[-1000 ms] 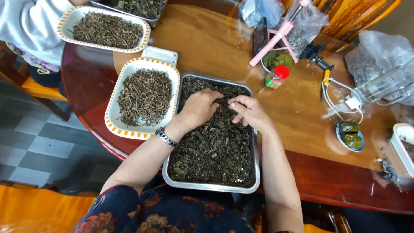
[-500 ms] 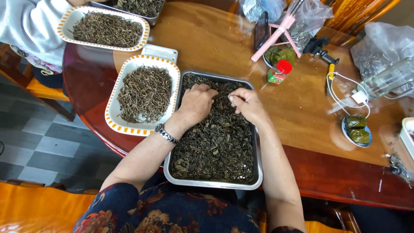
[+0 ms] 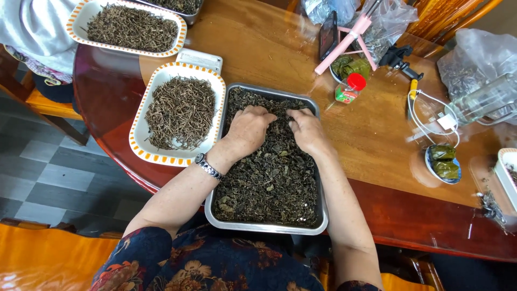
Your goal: Manually sorting dried tea leaves by picking out stems and debris from a metal tray and placing them into plastic containers.
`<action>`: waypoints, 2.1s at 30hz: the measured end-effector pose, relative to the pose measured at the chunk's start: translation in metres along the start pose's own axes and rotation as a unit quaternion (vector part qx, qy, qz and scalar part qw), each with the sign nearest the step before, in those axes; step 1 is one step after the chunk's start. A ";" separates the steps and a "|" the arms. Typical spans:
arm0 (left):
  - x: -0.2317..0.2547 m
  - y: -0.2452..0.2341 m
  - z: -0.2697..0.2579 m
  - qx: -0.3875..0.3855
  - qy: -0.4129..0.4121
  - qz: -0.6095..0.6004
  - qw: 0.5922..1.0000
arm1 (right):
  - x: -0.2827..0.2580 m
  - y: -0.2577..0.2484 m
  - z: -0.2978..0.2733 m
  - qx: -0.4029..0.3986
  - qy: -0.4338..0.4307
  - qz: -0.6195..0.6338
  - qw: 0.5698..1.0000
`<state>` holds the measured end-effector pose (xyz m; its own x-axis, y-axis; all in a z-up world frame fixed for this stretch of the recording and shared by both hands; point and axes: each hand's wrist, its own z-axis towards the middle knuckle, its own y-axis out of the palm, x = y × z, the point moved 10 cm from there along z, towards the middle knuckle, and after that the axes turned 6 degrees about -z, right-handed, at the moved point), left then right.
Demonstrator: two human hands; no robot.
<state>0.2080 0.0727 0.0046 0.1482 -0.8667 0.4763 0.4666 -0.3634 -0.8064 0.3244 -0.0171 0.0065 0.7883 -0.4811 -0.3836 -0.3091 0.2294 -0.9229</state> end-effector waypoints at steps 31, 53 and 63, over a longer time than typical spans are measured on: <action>0.012 -0.017 -0.001 -0.027 0.006 -0.076 0.997 | -0.035 0.000 -0.030 -0.174 -0.076 0.333 0.924; 0.045 -0.056 0.004 -0.028 0.037 -0.204 0.978 | -0.003 -0.009 -0.024 -0.140 0.035 0.336 0.931; 0.049 -0.017 -0.012 -0.135 0.070 -0.042 0.987 | 0.008 0.005 -0.022 -0.142 0.019 0.279 0.950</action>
<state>0.1971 0.0323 0.0378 -0.0124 -0.8611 0.5083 0.2191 -0.4983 -0.8389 0.3171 -0.0387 -0.0020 0.4420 -0.3830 -0.8112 -0.8077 0.2234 -0.5456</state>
